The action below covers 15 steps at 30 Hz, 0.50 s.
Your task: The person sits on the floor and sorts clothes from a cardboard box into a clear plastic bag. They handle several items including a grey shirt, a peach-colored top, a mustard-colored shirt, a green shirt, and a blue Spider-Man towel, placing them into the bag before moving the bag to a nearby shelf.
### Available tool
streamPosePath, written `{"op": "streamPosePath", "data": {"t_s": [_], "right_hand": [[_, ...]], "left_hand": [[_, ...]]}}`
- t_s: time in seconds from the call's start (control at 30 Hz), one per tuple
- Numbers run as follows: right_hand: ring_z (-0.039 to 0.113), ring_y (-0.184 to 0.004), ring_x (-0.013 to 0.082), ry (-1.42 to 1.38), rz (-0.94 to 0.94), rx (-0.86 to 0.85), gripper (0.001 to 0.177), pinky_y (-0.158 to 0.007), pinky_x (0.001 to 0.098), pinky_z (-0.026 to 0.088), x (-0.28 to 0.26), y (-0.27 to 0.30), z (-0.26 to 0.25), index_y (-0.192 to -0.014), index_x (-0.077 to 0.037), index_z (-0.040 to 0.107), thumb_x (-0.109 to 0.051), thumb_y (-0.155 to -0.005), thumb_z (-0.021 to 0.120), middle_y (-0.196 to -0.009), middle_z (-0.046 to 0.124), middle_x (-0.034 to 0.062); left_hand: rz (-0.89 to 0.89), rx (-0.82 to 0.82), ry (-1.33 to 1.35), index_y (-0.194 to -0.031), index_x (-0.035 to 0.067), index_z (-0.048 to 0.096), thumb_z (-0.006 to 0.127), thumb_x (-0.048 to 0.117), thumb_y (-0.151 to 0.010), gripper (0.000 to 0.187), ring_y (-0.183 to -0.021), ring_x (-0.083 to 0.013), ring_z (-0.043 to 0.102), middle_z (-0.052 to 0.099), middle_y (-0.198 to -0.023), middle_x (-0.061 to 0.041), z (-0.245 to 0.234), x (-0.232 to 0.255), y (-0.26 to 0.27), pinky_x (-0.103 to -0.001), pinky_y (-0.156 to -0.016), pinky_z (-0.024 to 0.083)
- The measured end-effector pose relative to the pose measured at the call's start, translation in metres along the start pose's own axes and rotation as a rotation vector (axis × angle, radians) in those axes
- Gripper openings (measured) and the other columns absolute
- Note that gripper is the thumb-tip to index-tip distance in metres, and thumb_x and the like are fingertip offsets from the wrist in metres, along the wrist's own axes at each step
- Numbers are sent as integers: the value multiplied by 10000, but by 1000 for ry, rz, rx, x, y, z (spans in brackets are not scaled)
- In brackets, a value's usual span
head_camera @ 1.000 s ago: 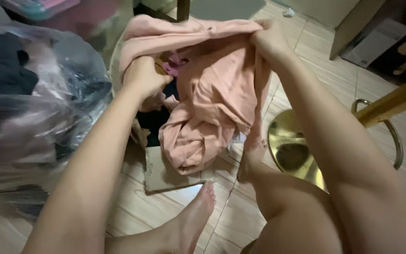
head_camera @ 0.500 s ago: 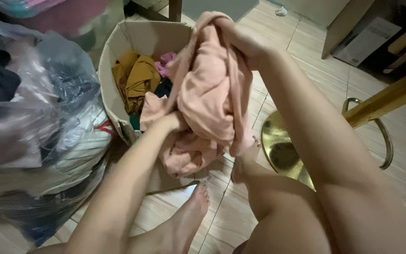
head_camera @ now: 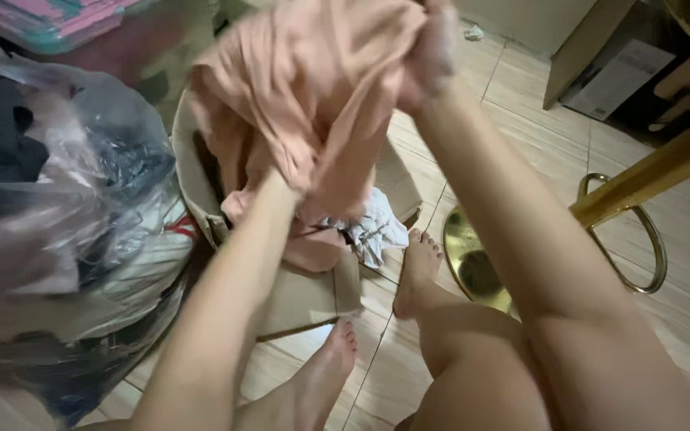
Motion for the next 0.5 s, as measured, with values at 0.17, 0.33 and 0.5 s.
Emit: {"op": "streamPosePath", "data": {"t_s": [0.17,0.33,0.5], "right_hand": [[675,-1091,379,-29,20,1,488,-1120,513,564,15,-9,-2,-1267,112,578,-279,-989,487,-1169,641,247],[607,-1251,404,124,39,480,575,-1101,553,521,-14,20,-89,-1350,40,493,-355,-953,363,-1347,584,263],[583,-1330,403,22,51,700,606,-1131,608,461,-48,66,-170,-1416,32,468,-319,-948,313,-1442,571,271]], "left_hand": [[21,36,64,-1179,58,758,573,547,-884,601,-1009,-260,679,740,-1159,-151,-5,-9,-4,-389,-886,514],[79,116,-31,-1188,45,749,536,584,-890,652,-1012,-273,679,737,-1167,-164,-54,25,5,-398,-881,518],[67,164,-348,-1198,32,740,500,620,-897,704,-1014,-285,678,734,-1175,-176,-100,65,17,-406,-875,521]]}}
Point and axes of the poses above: each hand's wrist, its own y-axis away from the middle knuckle, its own z-axis out of the palm, x = y × z, the point moved 9 cm from there along -y, towards the middle knuckle
